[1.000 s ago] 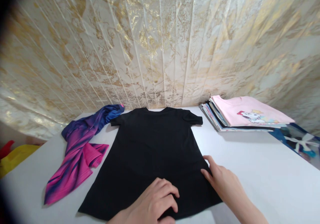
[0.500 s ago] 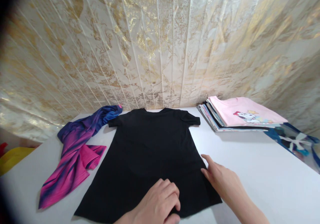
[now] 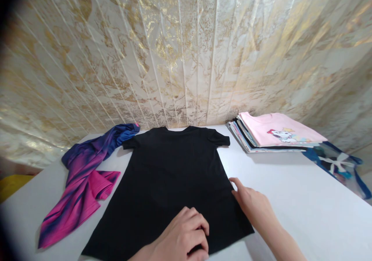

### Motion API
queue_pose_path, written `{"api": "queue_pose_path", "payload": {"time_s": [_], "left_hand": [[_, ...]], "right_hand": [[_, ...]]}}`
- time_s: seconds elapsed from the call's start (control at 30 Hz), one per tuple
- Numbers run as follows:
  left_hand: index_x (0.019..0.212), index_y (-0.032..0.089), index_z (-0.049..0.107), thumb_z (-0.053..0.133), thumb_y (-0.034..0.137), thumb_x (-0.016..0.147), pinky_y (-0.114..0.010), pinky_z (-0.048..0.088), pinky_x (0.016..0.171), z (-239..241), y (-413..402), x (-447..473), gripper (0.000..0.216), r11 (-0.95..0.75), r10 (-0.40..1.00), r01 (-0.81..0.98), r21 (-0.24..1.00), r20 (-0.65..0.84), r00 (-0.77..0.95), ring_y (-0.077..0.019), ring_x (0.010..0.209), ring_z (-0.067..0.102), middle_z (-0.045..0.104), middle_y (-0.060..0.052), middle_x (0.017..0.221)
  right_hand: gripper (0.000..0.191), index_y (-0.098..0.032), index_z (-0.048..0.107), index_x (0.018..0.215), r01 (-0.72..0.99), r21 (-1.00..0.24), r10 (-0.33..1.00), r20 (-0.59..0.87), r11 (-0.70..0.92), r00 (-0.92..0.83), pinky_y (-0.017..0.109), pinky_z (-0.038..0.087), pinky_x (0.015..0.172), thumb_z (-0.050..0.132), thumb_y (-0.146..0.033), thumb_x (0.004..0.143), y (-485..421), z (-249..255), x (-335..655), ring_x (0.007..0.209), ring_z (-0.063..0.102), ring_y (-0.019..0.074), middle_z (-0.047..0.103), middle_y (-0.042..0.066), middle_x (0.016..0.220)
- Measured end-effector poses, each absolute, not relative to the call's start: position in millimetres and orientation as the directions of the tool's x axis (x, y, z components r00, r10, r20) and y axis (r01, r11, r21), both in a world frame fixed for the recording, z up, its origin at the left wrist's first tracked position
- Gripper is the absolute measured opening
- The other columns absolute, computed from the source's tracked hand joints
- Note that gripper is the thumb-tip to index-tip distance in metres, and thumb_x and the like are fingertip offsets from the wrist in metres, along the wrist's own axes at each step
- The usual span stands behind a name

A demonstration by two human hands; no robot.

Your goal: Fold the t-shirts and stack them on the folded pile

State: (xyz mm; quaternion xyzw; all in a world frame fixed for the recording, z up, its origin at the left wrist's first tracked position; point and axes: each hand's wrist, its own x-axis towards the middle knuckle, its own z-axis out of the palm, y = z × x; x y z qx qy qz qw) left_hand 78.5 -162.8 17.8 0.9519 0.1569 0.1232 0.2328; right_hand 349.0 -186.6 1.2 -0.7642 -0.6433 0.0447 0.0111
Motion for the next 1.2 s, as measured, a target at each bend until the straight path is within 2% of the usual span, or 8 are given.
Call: {"api": "queue_pose_path", "payload": {"time_s": [0.13,0.3,0.57,0.73,0.9,0.97,1.07,1.2], "left_hand": [[0.098,0.023,0.065,0.056,0.03,0.095,-0.029,0.034,0.091,26,-157,81,0.012,-0.885,0.264,0.153,0.44,0.204,0.943,-0.0157,0.111,0.052,0.061,0.002,0.123],[0.127,0.021,0.051,0.04,0.034,0.102,-0.035,0.03,0.104,29,-155,89,0.031,-0.929,0.199,0.135,0.343,0.161,0.967,-0.0193,0.134,0.038,0.045,-0.003,0.146],[0.139,0.023,0.041,0.032,0.034,0.103,-0.035,0.03,0.106,28,-152,90,0.038,-0.915,0.243,0.176,0.362,0.149,0.958,-0.0174,0.139,0.033,0.039,-0.004,0.151],[0.136,0.022,0.043,0.033,0.033,0.103,-0.036,0.031,0.105,26,-151,91,0.036,-0.947,0.209,0.153,0.281,0.183,0.96,-0.0187,0.14,0.032,0.039,-0.007,0.151],[0.13,0.027,0.049,0.037,0.03,0.102,-0.034,0.033,0.102,15,-149,91,0.031,-0.972,0.164,0.113,0.207,0.248,0.955,-0.0188,0.14,0.033,0.041,-0.006,0.15],[0.127,0.027,0.052,0.04,0.032,0.101,-0.032,0.036,0.099,5,-147,93,0.028,-0.984,0.139,0.098,0.151,0.292,0.946,-0.0184,0.139,0.035,0.042,-0.005,0.149],[0.12,0.028,0.056,0.041,0.03,0.102,-0.026,0.039,0.094,-15,-143,101,0.024,-0.998,0.061,0.049,0.043,0.378,0.924,-0.0148,0.134,0.041,0.049,0.0,0.144],[0.122,0.023,0.056,0.034,0.031,0.105,-0.018,0.043,0.086,-40,-139,113,0.029,-0.998,0.064,0.051,0.039,0.523,0.85,-0.007,0.116,0.058,0.066,0.004,0.124]], "right_hand": [[0.031,-0.027,0.049,0.12,0.972,-0.179,0.987,-0.001,-0.155,0.158,0.028,0.037,0.049,0.041,-0.031,0.089,-192,6,348,0.069,0.071,0.0235,0.073,0.001,0.082],[0.041,-0.025,0.049,0.123,0.944,-0.274,0.982,-0.027,-0.186,0.186,0.029,0.039,0.049,0.043,-0.04,0.086,-210,12,343,0.061,0.069,0.0248,0.071,0.002,0.074],[0.039,-0.027,0.048,0.118,0.834,-0.483,0.957,-0.233,-0.269,0.174,0.028,0.041,0.055,0.037,-0.042,0.084,-223,24,343,0.056,0.064,0.0214,0.065,-0.003,0.063],[0.028,-0.028,0.048,0.107,0.854,-0.404,0.929,-0.302,-0.328,0.214,0.029,0.04,0.058,0.039,-0.041,0.084,-219,22,348,0.062,0.065,0.023,0.066,-0.003,0.061],[0.038,-0.025,0.046,0.119,0.914,-0.246,0.937,-0.22,-0.324,0.273,0.034,0.044,0.059,0.041,-0.04,0.085,-219,20,348,0.071,0.069,0.0278,0.069,0.002,0.071],[0.042,-0.023,0.044,0.125,0.925,-0.283,0.966,-0.129,-0.252,0.224,0.036,0.048,0.061,0.037,-0.039,0.087,-216,25,344,0.076,0.07,0.0267,0.07,0.005,0.082],[0.039,-0.022,0.049,0.125,0.902,-0.43,0.999,-0.012,0.028,-0.037,0.034,0.052,0.08,0.032,-0.028,0.09,-204,38,323,0.098,0.067,0.0208,0.069,0.01,0.106],[0.041,-0.031,0.052,0.132,0.822,-0.457,0.914,-0.047,0.34,-0.404,0.039,0.037,0.108,0.041,-0.027,0.092,-155,42,294,0.133,0.044,0.0184,0.049,0.003,0.144]]}}
